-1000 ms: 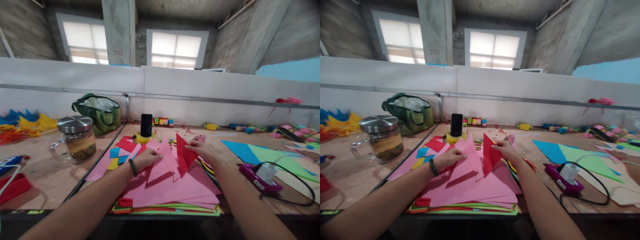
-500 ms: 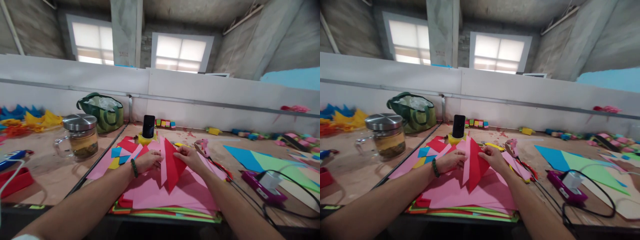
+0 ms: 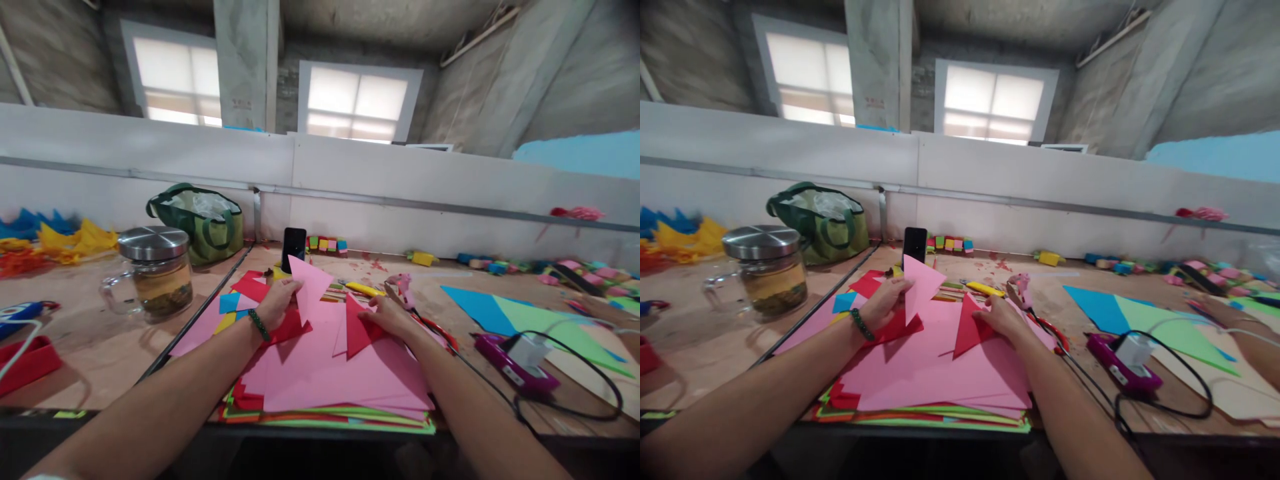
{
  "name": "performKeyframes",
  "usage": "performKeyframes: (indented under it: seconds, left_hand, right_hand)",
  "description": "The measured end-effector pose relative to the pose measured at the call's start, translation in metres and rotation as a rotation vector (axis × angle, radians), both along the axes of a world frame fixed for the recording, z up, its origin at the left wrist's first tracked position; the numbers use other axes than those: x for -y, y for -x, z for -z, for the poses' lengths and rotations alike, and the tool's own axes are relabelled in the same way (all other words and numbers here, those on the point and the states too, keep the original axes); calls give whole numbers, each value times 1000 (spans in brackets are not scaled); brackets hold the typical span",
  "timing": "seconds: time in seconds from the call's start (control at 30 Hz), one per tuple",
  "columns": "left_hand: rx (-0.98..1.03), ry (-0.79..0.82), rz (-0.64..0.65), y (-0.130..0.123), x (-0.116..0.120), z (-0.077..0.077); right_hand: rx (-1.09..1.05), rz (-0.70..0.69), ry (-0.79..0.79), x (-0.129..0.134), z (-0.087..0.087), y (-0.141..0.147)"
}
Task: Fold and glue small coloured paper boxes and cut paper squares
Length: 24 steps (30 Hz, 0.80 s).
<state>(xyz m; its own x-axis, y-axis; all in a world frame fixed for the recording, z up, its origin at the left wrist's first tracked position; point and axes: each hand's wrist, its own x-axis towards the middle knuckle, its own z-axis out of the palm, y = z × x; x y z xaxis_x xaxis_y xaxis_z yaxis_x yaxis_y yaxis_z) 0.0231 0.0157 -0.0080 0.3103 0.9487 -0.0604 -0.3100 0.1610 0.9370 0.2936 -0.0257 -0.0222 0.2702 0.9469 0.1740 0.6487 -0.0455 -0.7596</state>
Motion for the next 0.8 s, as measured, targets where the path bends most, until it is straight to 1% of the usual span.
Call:
performKeyframes:
  seconds: [0.1, 0.2, 0.27, 0.37, 0.43, 0.57, 0.67, 0.8]
  left_hand:
    - [27, 6, -2, 0, 3, -1]
    - [41, 5, -3, 0, 4, -2]
    - [41, 3, -1, 0, 3, -2]
    - [38, -4, 5, 0, 2, -1]
    - [39, -11, 14, -1, 2, 0]
    - [38, -27, 46, -1, 4, 1]
    - [36, -37, 71, -1, 5, 3]
    - [40, -41, 97, -2, 3, 5]
  right_hand:
    - [166, 1, 0, 5, -5, 7]
    - [271, -113, -2, 11, -13, 16]
    - [309, -162, 32, 14, -14, 21]
    - [338, -113, 117, 13, -9, 18]
    - [337, -80, 173, 8, -4, 11]
    - [270, -102, 249, -3, 2, -4]
    - [187, -102, 228, -9, 3, -9]
    - [76, -107, 192, -12, 1, -4]
